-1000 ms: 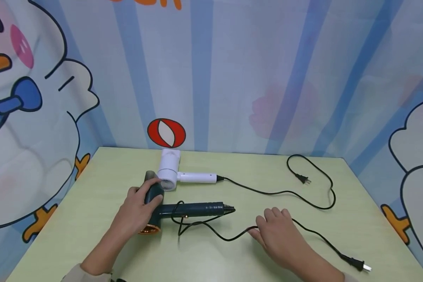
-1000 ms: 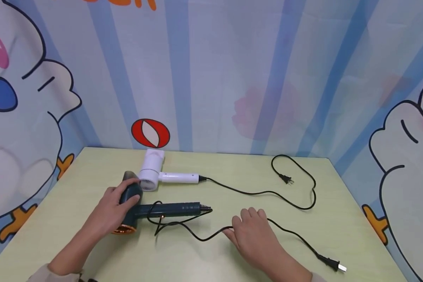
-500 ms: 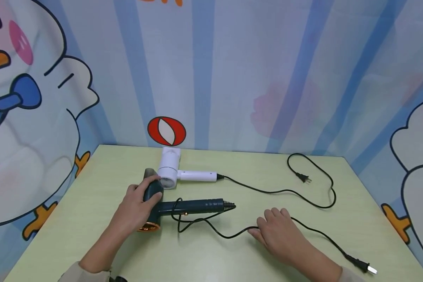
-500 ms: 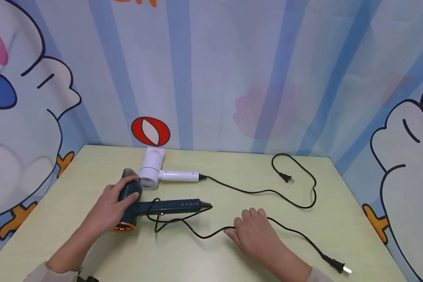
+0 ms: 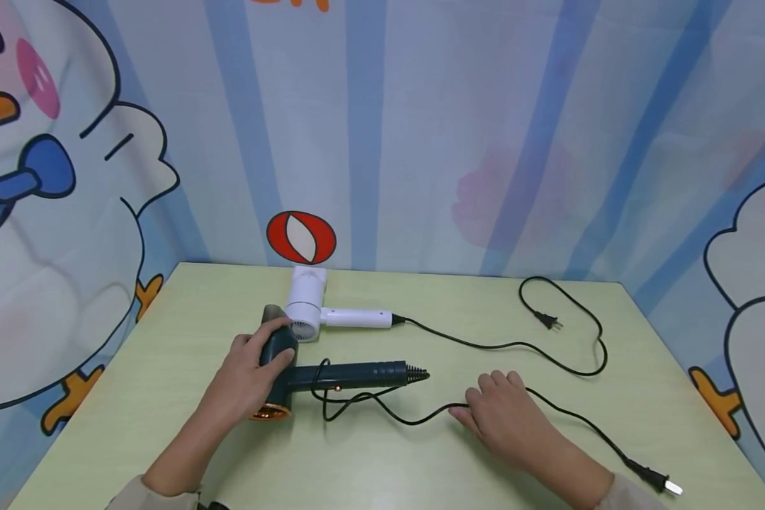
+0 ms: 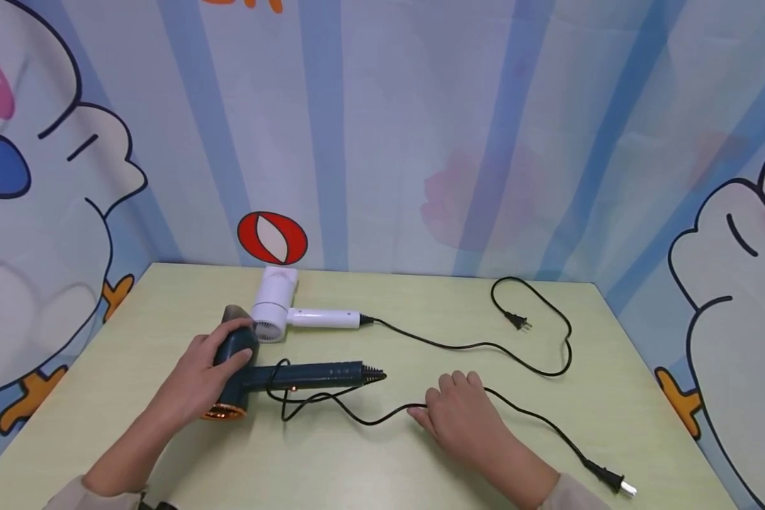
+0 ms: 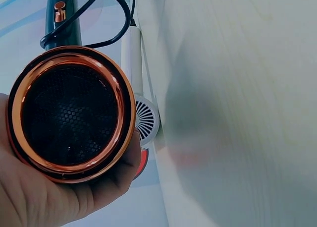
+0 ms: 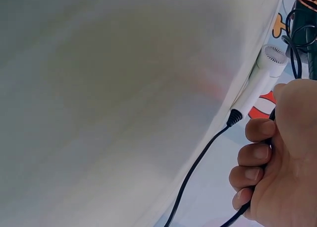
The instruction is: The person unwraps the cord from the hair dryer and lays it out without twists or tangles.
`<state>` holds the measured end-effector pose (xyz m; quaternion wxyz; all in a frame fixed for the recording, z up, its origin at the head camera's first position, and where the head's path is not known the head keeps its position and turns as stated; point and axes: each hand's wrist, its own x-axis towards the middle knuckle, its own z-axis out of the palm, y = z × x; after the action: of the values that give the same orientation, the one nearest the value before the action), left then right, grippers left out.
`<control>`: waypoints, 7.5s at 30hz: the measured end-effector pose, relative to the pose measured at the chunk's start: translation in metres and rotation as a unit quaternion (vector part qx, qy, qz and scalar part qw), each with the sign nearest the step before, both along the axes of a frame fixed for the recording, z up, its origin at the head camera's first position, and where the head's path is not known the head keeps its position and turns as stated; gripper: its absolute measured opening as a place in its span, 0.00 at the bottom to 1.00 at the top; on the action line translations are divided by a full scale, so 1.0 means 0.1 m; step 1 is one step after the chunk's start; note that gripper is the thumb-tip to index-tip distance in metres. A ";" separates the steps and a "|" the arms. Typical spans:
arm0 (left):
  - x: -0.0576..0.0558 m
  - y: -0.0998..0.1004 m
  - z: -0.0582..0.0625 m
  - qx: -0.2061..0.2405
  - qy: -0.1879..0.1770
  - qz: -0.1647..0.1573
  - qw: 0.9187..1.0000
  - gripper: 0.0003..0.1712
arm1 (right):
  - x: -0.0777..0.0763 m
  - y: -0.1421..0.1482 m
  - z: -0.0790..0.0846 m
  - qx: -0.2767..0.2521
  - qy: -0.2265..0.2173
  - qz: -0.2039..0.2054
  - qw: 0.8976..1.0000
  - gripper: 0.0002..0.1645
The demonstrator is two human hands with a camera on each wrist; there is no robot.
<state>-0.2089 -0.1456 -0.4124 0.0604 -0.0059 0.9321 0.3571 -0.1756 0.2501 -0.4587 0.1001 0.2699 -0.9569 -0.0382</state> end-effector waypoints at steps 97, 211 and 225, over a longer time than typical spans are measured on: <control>0.06 0.07 -0.07 -0.003 -0.009 -0.029 1.000 0.30 | -0.52 -0.28 0.45 -0.095 0.086 -0.141 0.982 0.29; -0.04 -0.14 -0.18 -0.041 -0.019 0.005 0.999 0.34 | 0.20 0.20 0.98 -0.256 0.106 0.070 0.958 0.15; -0.03 -0.18 -0.19 -0.044 -0.026 0.006 0.999 0.34 | 0.28 0.59 0.94 -0.221 0.080 0.076 0.969 0.15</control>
<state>-0.2116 -0.1632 -0.4310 0.0823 -0.0232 0.9448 0.3162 -0.1476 0.3096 -0.3644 0.2362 0.3093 -0.9071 0.1604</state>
